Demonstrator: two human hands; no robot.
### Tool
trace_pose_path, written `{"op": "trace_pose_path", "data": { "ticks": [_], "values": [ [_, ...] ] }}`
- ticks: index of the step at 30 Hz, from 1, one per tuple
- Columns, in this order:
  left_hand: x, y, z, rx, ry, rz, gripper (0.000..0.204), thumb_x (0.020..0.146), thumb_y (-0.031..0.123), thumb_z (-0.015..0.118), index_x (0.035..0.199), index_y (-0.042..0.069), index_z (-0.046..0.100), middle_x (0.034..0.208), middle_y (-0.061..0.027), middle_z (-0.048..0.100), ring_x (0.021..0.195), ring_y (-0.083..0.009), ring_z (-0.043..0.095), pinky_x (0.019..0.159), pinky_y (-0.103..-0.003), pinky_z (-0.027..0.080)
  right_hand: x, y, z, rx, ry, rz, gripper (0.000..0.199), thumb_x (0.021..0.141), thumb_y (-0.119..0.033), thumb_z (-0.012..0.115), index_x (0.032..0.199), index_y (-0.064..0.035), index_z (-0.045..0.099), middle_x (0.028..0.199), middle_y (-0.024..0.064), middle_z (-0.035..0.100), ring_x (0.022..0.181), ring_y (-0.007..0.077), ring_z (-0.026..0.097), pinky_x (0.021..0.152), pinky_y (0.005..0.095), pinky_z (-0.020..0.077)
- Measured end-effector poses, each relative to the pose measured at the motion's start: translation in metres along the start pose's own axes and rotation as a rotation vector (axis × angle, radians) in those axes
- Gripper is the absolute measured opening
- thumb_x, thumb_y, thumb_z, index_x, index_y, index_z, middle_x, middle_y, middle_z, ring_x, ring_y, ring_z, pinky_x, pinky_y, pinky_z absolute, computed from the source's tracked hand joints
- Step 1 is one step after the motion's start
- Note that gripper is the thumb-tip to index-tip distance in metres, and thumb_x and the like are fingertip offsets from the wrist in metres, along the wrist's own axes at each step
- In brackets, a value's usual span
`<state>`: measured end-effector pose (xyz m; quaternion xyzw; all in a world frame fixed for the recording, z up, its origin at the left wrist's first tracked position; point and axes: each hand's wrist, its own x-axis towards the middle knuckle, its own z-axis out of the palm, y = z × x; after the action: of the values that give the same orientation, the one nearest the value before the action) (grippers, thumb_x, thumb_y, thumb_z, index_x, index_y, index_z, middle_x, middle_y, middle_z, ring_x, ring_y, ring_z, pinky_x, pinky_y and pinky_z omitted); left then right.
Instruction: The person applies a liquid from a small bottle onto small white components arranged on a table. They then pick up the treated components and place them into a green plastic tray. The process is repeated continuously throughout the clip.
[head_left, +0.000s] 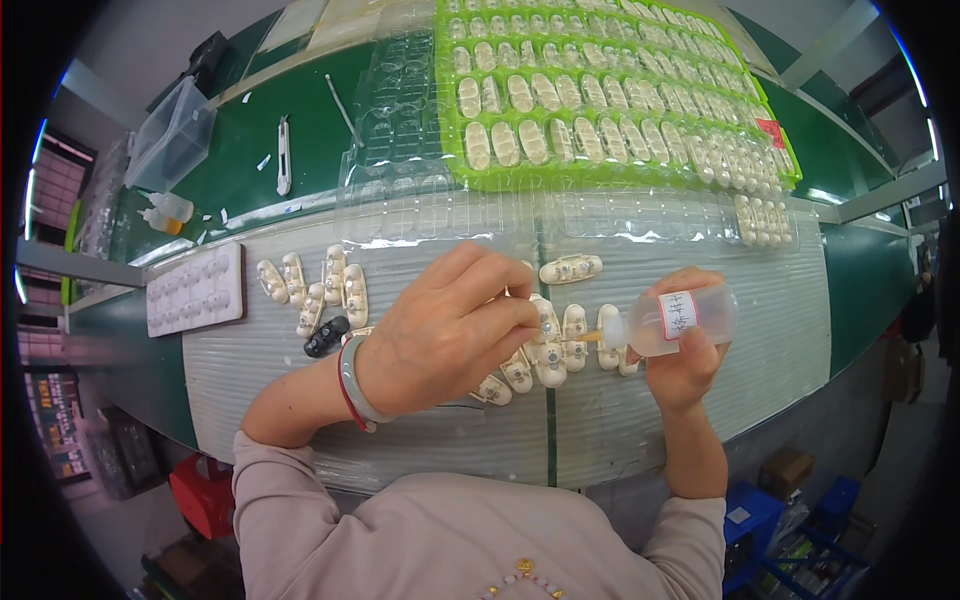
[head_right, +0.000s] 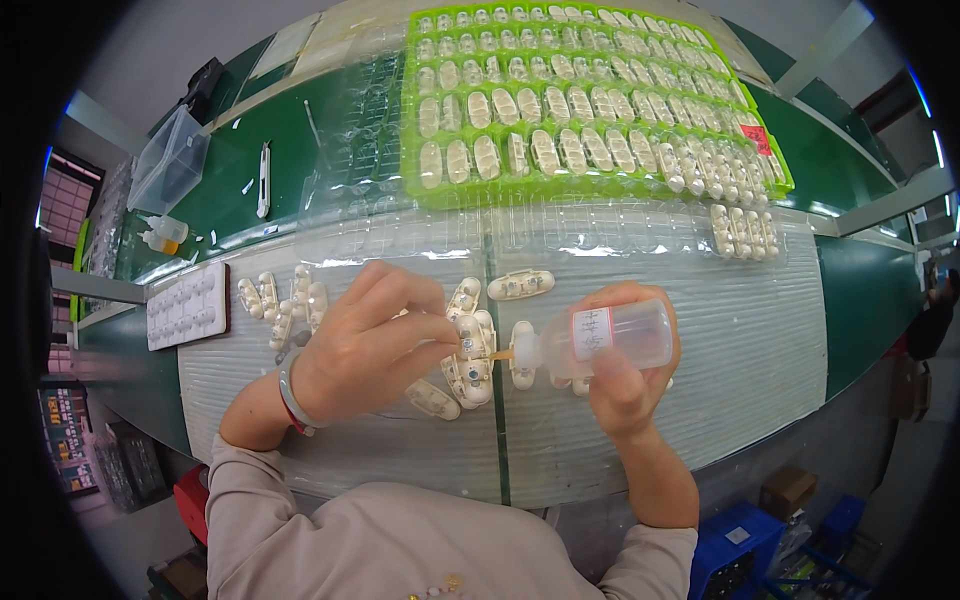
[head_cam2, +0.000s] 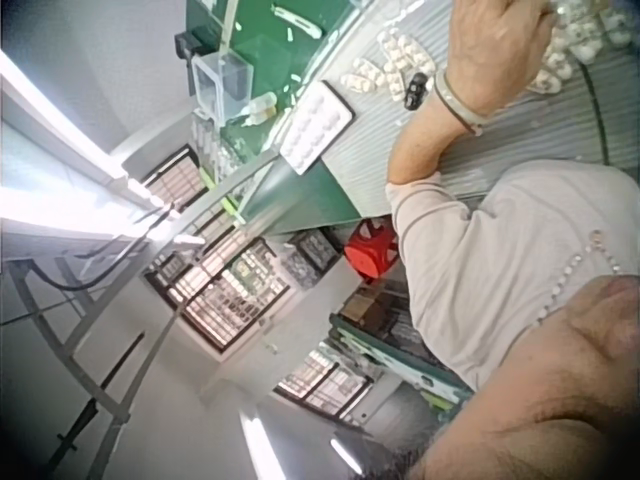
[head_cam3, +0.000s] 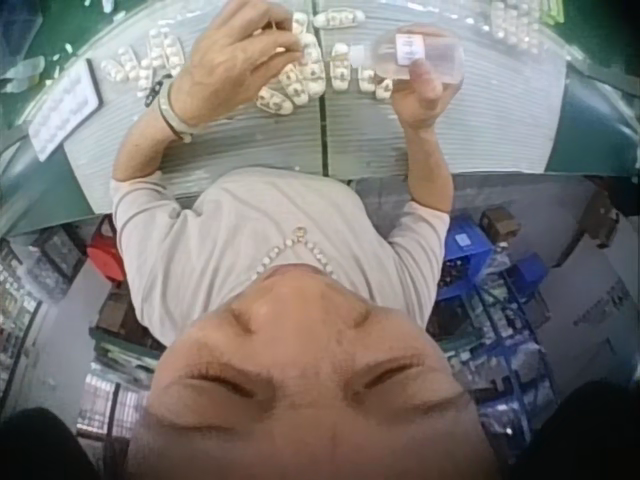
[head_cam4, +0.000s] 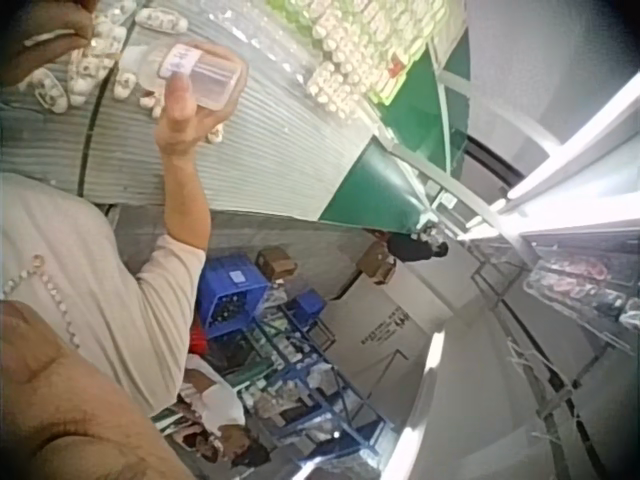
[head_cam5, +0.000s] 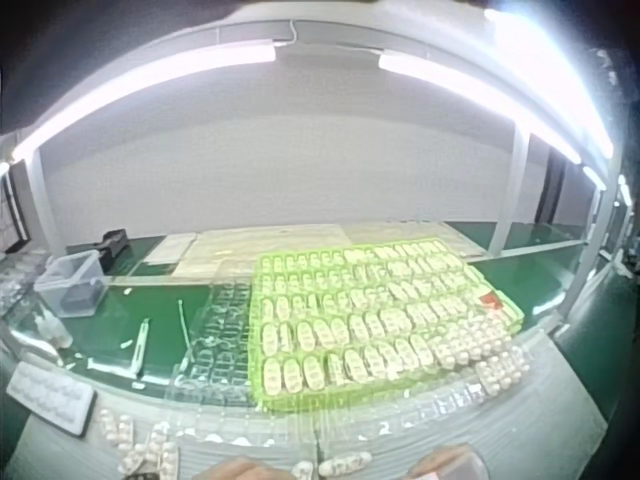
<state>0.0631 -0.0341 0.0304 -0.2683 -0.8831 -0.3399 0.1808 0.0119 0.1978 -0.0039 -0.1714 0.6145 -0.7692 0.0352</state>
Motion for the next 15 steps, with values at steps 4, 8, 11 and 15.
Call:
{"op": "trace_pose_path", "data": {
  "ticks": [4, 8, 11, 15],
  "values": [
    [0.0011, -0.0011, -0.0026, 0.013, -0.001, -0.012, 0.023, 0.063, -0.002, 0.071, 0.082, 0.003, 0.061, 0.088, -0.0074, 0.054, 0.075, -0.0234, 0.050, 0.064, -0.031, 0.043, -0.0018, -0.0030, 0.0050, 0.072, -0.024, -0.006, 0.046, 0.076, -0.035, 0.059, 0.099, 0.0012, 0.043, 0.086, 0.0134, 0.049, 0.056, 0.0178, 0.056, 0.034, 0.0275, 0.0474],
    [0.0021, -0.0021, -0.0056, 0.023, 0.000, -0.019, 0.023, 0.062, -0.003, 0.071, 0.082, 0.003, 0.061, 0.087, -0.0069, 0.053, 0.074, -0.0222, 0.050, 0.063, -0.030, 0.043, -0.0013, -0.0001, 0.0014, 0.005, -0.042, -0.006, 0.047, 0.076, -0.036, 0.059, 0.099, 0.0013, 0.043, 0.087, 0.0137, 0.049, 0.056, 0.0179, 0.056, 0.033, 0.0275, 0.0474],
    [0.0014, -0.0042, -0.0050, 0.023, 0.006, -0.014, 0.024, 0.062, -0.003, 0.071, 0.083, 0.003, 0.061, 0.087, -0.0068, 0.053, 0.075, -0.0219, 0.049, 0.063, -0.030, 0.042, -0.0007, -0.0016, 0.0041, 0.027, -0.026, 0.005, 0.047, 0.076, -0.037, 0.059, 0.099, 0.0014, 0.043, 0.087, 0.0138, 0.049, 0.057, 0.0180, 0.056, 0.033, 0.0276, 0.0476],
    [0.0026, -0.0035, -0.0053, 0.021, 0.012, -0.015, 0.024, 0.062, -0.003, 0.071, 0.083, 0.003, 0.061, 0.087, -0.0067, 0.052, 0.075, -0.0220, 0.049, 0.064, -0.030, 0.042, -0.0003, 0.0019, 0.0008, 0.019, -0.017, -0.010, 0.048, 0.076, -0.037, 0.060, 0.099, 0.0013, 0.044, 0.087, 0.0137, 0.049, 0.057, 0.0181, 0.056, 0.033, 0.0277, 0.0479]
  ]
}}
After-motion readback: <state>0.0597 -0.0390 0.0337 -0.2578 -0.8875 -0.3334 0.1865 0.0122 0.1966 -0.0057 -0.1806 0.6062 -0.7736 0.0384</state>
